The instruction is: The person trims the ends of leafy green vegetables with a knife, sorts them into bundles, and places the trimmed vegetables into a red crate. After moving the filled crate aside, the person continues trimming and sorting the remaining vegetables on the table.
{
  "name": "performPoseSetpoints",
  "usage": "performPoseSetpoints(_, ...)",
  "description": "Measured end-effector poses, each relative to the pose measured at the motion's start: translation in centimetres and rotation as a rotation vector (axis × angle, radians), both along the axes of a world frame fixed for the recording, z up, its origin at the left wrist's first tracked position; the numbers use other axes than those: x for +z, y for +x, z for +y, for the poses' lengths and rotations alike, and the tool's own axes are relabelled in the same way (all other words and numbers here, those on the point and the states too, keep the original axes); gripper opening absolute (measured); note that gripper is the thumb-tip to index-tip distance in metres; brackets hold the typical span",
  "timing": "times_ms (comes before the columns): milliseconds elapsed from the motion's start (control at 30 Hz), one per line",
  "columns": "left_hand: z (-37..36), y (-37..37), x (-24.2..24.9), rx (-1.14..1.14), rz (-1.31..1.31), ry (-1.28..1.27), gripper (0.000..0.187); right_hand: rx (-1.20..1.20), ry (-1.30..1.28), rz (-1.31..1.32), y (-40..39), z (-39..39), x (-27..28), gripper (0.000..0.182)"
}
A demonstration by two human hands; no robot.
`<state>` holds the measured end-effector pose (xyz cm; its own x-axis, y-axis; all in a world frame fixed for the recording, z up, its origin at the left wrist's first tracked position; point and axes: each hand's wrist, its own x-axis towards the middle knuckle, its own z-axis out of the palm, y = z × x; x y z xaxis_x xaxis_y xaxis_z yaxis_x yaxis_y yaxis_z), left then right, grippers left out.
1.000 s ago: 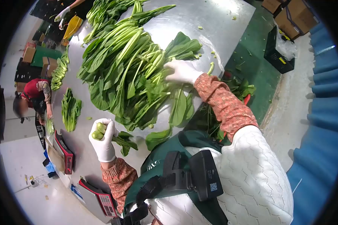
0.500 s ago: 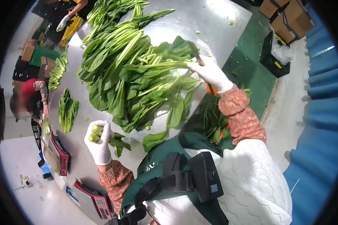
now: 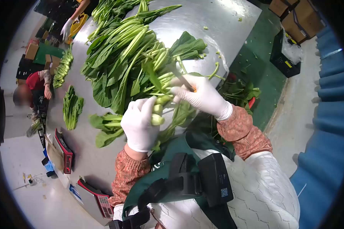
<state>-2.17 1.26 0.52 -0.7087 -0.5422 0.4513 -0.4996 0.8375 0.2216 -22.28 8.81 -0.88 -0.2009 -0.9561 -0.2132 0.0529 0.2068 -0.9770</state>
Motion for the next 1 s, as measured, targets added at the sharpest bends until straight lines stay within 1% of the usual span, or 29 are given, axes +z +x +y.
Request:
performPoseSetpoints(100,-0.3,0.3,0.0,0.062,0.013,0.116,0.034,-0.103,-0.293,0.710,0.9,0.1,-3.0,0.040)
performPoseSetpoints(133,-0.2,0.3,0.1,0.070,0.014,0.147,0.032,-0.105,-0.307,0.743,1.7,0.4,-3.5,0.048)
performPoseSetpoints(167,-0.1,0.1,0.0,0.071,0.004,0.153,0.031,-0.077,-0.287,0.775,2.4,0.5,-2.6,0.048)
performPoseSetpoints(233,0.0,-0.3,-0.1,0.073,-0.010,0.158,0.030,-0.078,-0.267,0.822,3.2,0.1,-2.9,0.048)
performPoseSetpoints(267,0.0,-0.4,0.2,0.036,0.036,0.179,0.030,-0.078,-0.254,0.801,3.3,-0.1,-3.2,0.044)
performPoseSetpoints(367,-0.2,0.0,0.7,-0.022,0.194,0.305,0.030,-0.166,-0.093,0.479,0.9,-1.3,-7.6,0.034)
performPoseSetpoints(433,-0.9,0.9,1.0,-0.034,0.302,0.386,0.028,-0.403,0.049,0.249,-1.6,-1.3,-10.0,0.018)
performPoseSetpoints(500,-1.8,2.5,1.2,0.085,0.349,0.540,0.028,-0.478,0.027,0.182,-3.4,-0.4,-9.1,0.018)
performPoseSetpoints(533,-2.2,3.2,2.4,0.101,0.399,0.619,0.024,-0.470,0.050,0.272,-4.0,-0.2,-8.8,0.018)
performPoseSetpoints(567,-2.5,4.1,2.2,0.123,0.561,0.863,0.024,-0.462,-0.043,0.363,-4.4,-0.3,-10.0,0.017)
performPoseSetpoints(633,-2.9,5.3,3.2,0.126,0.642,0.996,0.027,-0.298,-0.144,0.455,-4.7,-1.1,-12.1,0.016)
performPoseSetpoints(667,-3.1,5.9,3.3,0.117,0.647,0.994,0.029,-0.253,-0.078,0.374,-3.9,-1.9,-10.8,0.018)
performPoseSetpoints(700,-3.3,6.3,3.4,0.111,0.653,0.991,0.030,-0.172,-0.025,0.637,-3.8,-2.6,-10.6,0.023)
performPoseSetpoints(767,-3.5,7.2,3.4,0.105,0.712,1.016,0.032,-0.203,-0.156,0.750,-3.6,-4.5,-12.7,0.026)
performPoseSetpoints(900,-3.7,9.1,3.2,0.108,0.955,1.183,0.035,-0.119,-0.180,0.714,-3.1,-8.7,-13.9,0.029)
performPoseSetpoints(933,-3.8,9.4,3.0,0.100,1.038,1.225,0.035,0.020,-0.071,0.776,-3.6,-9.4,-14.3,0.030)
performPoseSetpoints(967,-4.0,9.9,2.6,0.088,1.124,1.263,0.035,0.161,0.035,0.840,-3.7,-9.9,-13.6,0.032)
performPoseSetpoints(1000,-4.3,10.6,2.0,0.075,1.171,1.282,0.034,0.143,-0.062,0.793,-3.4,-10.0,-13.0,0.030)
